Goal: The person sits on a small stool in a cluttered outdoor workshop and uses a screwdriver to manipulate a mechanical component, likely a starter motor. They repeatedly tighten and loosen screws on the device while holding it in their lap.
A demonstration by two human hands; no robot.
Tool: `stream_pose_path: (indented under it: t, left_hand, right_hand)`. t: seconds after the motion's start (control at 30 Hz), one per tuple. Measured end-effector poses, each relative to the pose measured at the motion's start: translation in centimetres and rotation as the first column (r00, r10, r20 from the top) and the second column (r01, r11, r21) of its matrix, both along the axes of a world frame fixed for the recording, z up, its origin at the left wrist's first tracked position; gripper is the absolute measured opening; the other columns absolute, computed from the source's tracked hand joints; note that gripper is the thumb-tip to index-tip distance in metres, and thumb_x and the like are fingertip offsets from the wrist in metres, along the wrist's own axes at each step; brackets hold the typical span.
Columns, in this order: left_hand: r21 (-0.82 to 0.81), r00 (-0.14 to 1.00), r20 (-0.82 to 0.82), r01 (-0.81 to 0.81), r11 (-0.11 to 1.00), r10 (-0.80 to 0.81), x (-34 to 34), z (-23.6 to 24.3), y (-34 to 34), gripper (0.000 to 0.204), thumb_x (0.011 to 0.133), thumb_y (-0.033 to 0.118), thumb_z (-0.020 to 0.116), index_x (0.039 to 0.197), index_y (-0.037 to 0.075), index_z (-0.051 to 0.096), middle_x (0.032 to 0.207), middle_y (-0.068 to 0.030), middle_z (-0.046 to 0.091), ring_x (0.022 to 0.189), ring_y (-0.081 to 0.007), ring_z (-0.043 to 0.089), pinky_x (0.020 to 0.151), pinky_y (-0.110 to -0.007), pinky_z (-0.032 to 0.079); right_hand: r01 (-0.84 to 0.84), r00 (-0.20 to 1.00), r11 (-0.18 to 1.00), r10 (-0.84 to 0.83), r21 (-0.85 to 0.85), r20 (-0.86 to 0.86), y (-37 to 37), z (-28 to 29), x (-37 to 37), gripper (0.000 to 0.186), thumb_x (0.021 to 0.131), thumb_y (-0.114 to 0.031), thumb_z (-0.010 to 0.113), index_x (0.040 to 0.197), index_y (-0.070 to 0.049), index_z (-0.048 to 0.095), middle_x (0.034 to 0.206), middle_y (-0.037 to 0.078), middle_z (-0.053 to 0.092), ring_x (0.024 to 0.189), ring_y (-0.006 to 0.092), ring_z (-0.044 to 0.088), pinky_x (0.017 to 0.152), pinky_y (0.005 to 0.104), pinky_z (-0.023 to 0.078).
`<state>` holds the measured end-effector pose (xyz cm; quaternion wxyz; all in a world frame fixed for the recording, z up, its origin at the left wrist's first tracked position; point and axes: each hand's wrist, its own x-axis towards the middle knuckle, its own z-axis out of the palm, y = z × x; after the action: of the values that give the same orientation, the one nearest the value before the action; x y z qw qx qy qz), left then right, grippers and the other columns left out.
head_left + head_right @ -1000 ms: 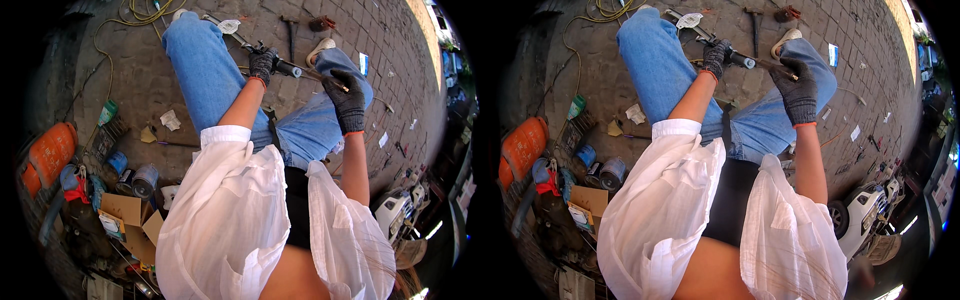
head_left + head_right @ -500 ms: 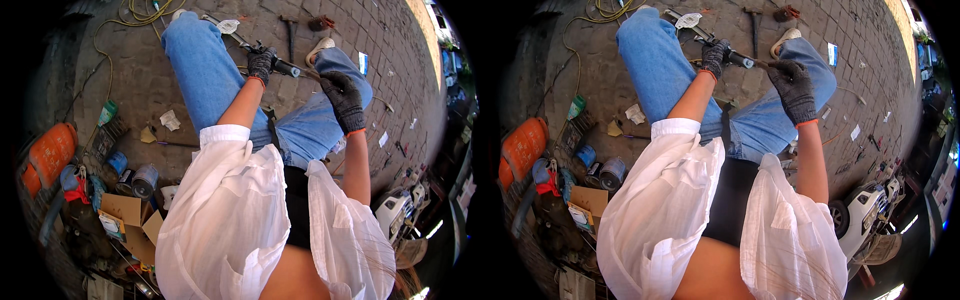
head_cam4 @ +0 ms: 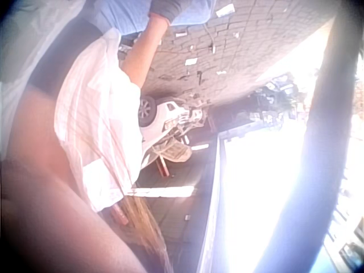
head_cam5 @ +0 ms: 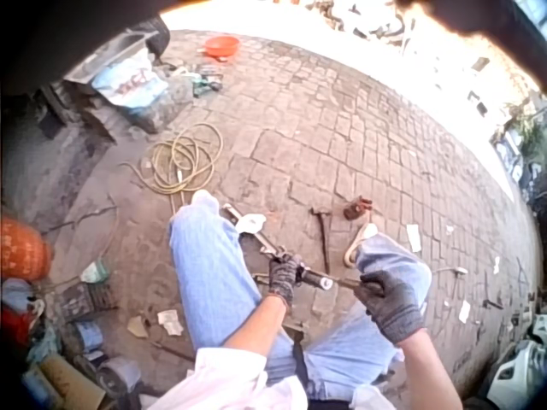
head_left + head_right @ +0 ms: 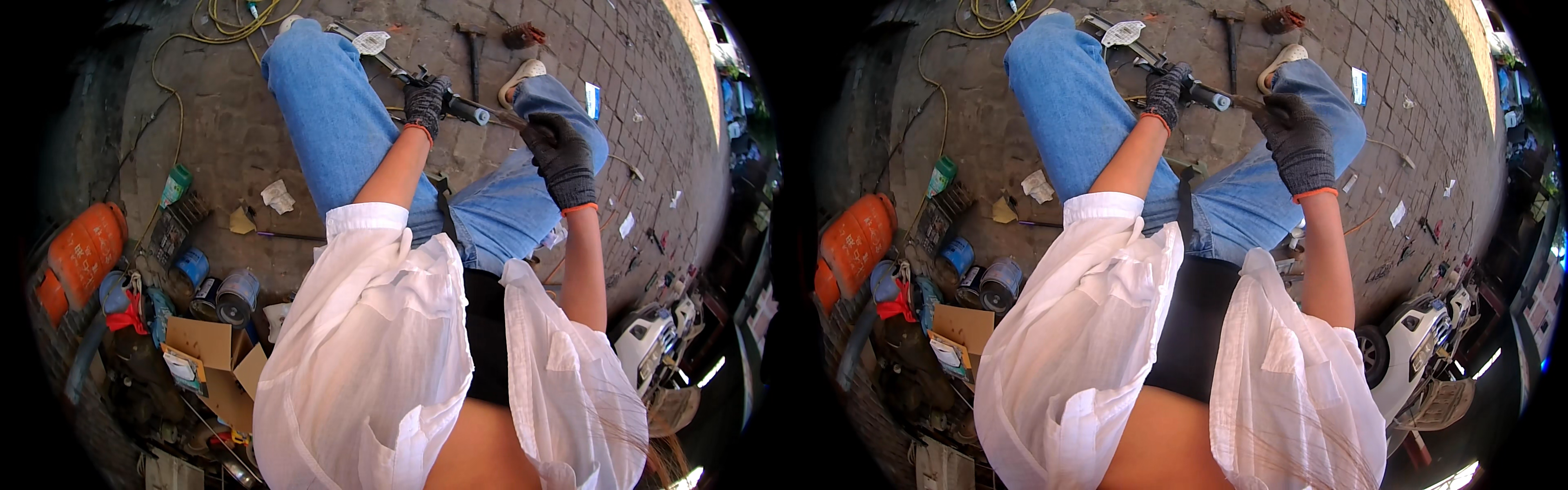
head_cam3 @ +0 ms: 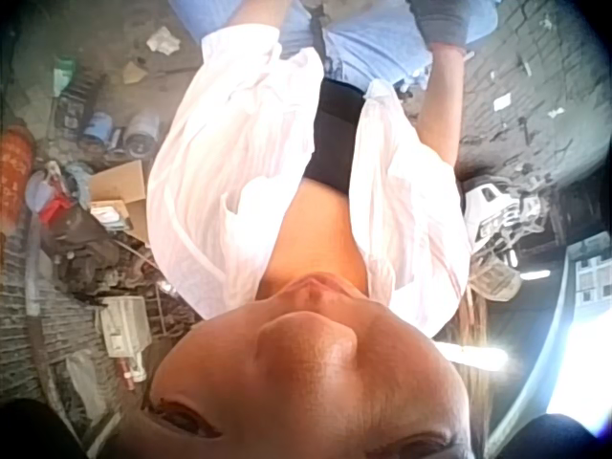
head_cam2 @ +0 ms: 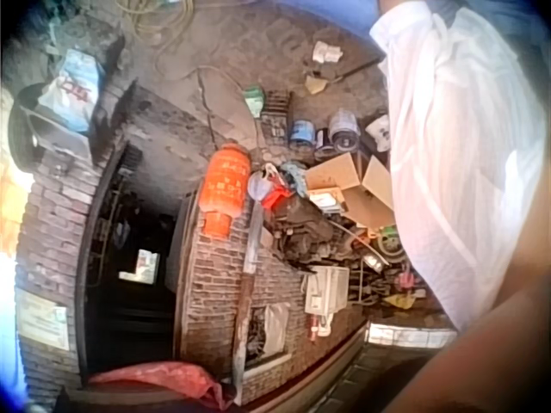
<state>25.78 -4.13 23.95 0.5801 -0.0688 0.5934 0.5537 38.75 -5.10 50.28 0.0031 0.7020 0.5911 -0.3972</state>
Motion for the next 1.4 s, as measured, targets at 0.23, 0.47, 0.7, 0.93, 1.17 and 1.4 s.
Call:
stream_pose_path:
  t: [0.23,0.47,0.7,0.93,1.17,1.4]
  left_hand:
    - [-0.011,1.0,0.01,-0.012,1.0,0.012,0.1,-1.0,0.0,0.022,0.067,0.017,0.07,0.081,0.008,0.055,0.072,-0.0038,0.058,0.058,-0.0167,0.056,0.048,-0.031,0.047]
    - [0.058,0.999,0.041,-0.02,0.998,0.017,0.0,-0.3,-0.1,0.022,0.068,0.016,0.07,0.081,0.008,0.055,0.072,-0.0038,0.058,0.057,-0.0164,0.055,0.047,-0.031,0.047]
    - [0.063,0.997,-0.037,-0.061,0.996,0.063,0.9,-2.2,0.4,0.023,0.068,0.014,0.07,0.082,0.007,0.054,0.073,-0.0038,0.057,0.056,-0.0158,0.055,0.049,-0.03,0.047]
    - [-0.062,0.981,-0.195,-0.02,0.998,0.007,0.6,-3.1,0.1,0.034,0.067,0.012,0.071,0.092,0.003,0.05,0.079,-0.0045,0.058,0.062,-0.014,0.055,0.055,-0.029,0.047]
    - [-0.086,0.944,-0.328,-0.078,0.993,0.045,-0.1,-5.1,-0.2,0.043,0.067,0.012,0.072,0.102,0.002,0.049,0.085,-0.0052,0.058,0.066,-0.0154,0.056,0.057,-0.029,0.048]
    - [-0.257,0.884,-0.465,-0.1,0.961,-0.032,-0.9,-7.2,-0.4,0.056,0.063,0.014,0.075,0.109,0.002,0.044,0.092,-0.0091,0.057,0.071,-0.0183,0.058,0.062,-0.031,0.05]
  right_hand:
    - [-0.466,0.873,0.78,0.482,0.418,0.074,-0.4,-1.4,0.9,0.025,0.078,-0.015,0.065,0.1,-0.005,0.062,0.098,0.014,0.055,0.09,0.0212,0.058,0.075,0.0293,0.049]
    - [0.05,0.997,0.984,-0.04,0.169,-0.059,-0.2,-0.4,-1.2,0.032,0.087,-0.03,0.053,0.101,-0.002,0.06,0.089,0.016,0.059,0.083,0.0207,0.061,0.071,0.0298,0.048]
    - [-0.467,0.847,0.855,0.359,0.226,0.393,0.1,-1.9,0.6,0.033,0.086,-0.032,0.051,0.108,-0.008,0.058,0.086,0.019,0.062,0.082,0.0277,0.061,0.071,0.0359,0.047]
    - [-0.445,0.864,0.876,0.364,0.189,0.347,-0.3,-2.0,-0.1,0.036,0.08,-0.033,0.059,0.107,-0.008,0.06,0.098,0.018,0.06,0.091,0.0293,0.058,0.076,0.0366,0.047]
    - [-0.252,0.959,0.966,0.242,0.052,0.148,0.0,-3.2,3.5,0.039,0.08,-0.036,0.059,0.104,-0.005,0.06,0.093,0.016,0.063,0.084,0.0274,0.061,0.075,0.0346,0.047]
    - [-0.032,0.995,0.997,0.038,0.066,-0.097,-0.4,-7.6,6.2,0.038,0.081,-0.036,0.058,0.099,-0.002,0.062,0.086,0.013,0.065,0.078,0.0247,0.062,0.072,0.0326,0.047]
